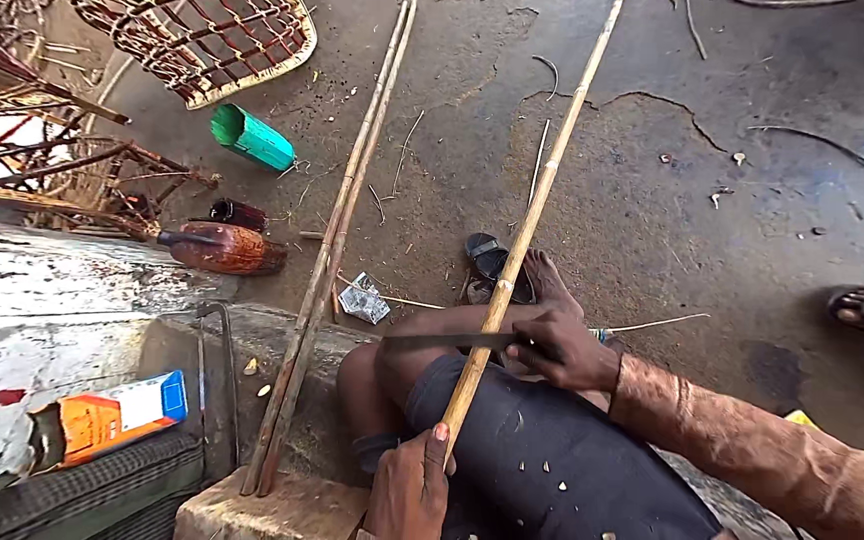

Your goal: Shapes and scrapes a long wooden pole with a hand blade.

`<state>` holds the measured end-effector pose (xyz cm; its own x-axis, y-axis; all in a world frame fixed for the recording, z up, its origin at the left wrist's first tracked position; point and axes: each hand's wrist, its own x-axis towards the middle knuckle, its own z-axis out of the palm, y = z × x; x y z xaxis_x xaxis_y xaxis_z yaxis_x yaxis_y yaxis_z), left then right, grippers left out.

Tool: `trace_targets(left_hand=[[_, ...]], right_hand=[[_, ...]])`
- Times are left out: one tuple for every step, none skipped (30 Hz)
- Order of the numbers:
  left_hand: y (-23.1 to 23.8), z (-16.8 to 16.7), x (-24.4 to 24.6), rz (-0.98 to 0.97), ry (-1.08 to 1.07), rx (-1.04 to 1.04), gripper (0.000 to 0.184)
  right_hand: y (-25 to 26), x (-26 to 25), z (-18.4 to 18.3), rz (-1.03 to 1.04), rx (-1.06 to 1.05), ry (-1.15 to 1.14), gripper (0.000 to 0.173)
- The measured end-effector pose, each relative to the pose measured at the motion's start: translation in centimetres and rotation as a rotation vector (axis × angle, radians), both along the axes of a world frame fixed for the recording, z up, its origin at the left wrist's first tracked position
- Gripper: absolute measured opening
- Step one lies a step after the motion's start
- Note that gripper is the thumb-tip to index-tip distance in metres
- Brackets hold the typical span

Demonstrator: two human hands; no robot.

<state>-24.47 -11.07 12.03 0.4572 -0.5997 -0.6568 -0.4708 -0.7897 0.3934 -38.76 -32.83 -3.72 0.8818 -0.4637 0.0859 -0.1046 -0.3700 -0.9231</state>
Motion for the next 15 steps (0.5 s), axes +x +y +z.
trace_targets(left_hand=[[-0.1, 0.0, 0.2, 0.01, 0.026, 0.004, 0.056], [-0.3, -0.1, 0.6, 0.034, 0.059, 0.011, 0.056], [-0.3, 0.0, 0.8, 0.067, 0.106, 0.025, 0.057], [0.0, 0.2, 0.9, 0.107, 0.155, 0.033, 0.057], [0.3, 0.4, 1.3, 0.133, 0.198, 0.033, 0.057], [0.5, 0.5, 1.5, 0.144, 0.227, 0.024, 0.057], [0.9, 0.5, 1.2, 0.137, 0.222, 0.02, 0.057], [1.4, 0.6, 0.8, 0.114, 0.19, 0.023, 0.057], [1.2, 0.5, 0.6, 0.096, 0.152, 0.014, 0.057], [0.7, 0.2, 0.5, 0.098, 0.132, 0.003, 0.057], [0.5, 0.1, 0.5, 0.114, 0.138, 0.012, 0.057], [0.5, 0.3, 0.7, 0.136, 0.16, 0.024, 0.056], [0.3, 0.3, 1.1, 0.162, 0.189, 0.02, 0.056], [0.1, 0.2, 1.1, 0.192, 0.224, 0.007, 0.055], [0.5, 0.2, 0.9, 0.208, 0.248, 0.012, 0.055]], right_hand=[[-1.0, 0.2, -1.1, -0.067, 0.091, -0.015, 0.039], [-2.7, 0.6, -2.4, -0.166, 0.231, -0.038, 0.037], [-3.6, 1.1, -2.9, -0.252, 0.331, -0.048, 0.034], [-3.2, 1.2, -2.6, -0.286, 0.354, -0.031, 0.034], [-2.4, 1.1, -1.6, -0.267, 0.314, -0.001, 0.036], [-2.1, 1.1, -1.0, -0.235, 0.239, 0.02, 0.039], [-2.4, 0.6, -0.9, -0.202, 0.149, 0.046, 0.04], [-3.2, 0.0, -1.2, -0.2, 0.115, 0.066, 0.039], [-4.6, -0.3, -2.0, -0.233, 0.199, 0.064, 0.037], [-6.0, -0.1, -2.8, -0.291, 0.34, 0.047, 0.034], [-5.7, 0.0, -3.1, -0.327, 0.429, 0.036, 0.034], [-4.0, 0.1, -2.4, -0.316, 0.447, 0.046, 0.033], [-2.4, 0.4, -1.4, -0.267, 0.404, 0.06, 0.034], [-2.0, 0.5, -1.0, -0.24, 0.329, 0.055, 0.034], [-2.1, 0.1, -1.1, -0.231, 0.298, 0.062, 0.034]])
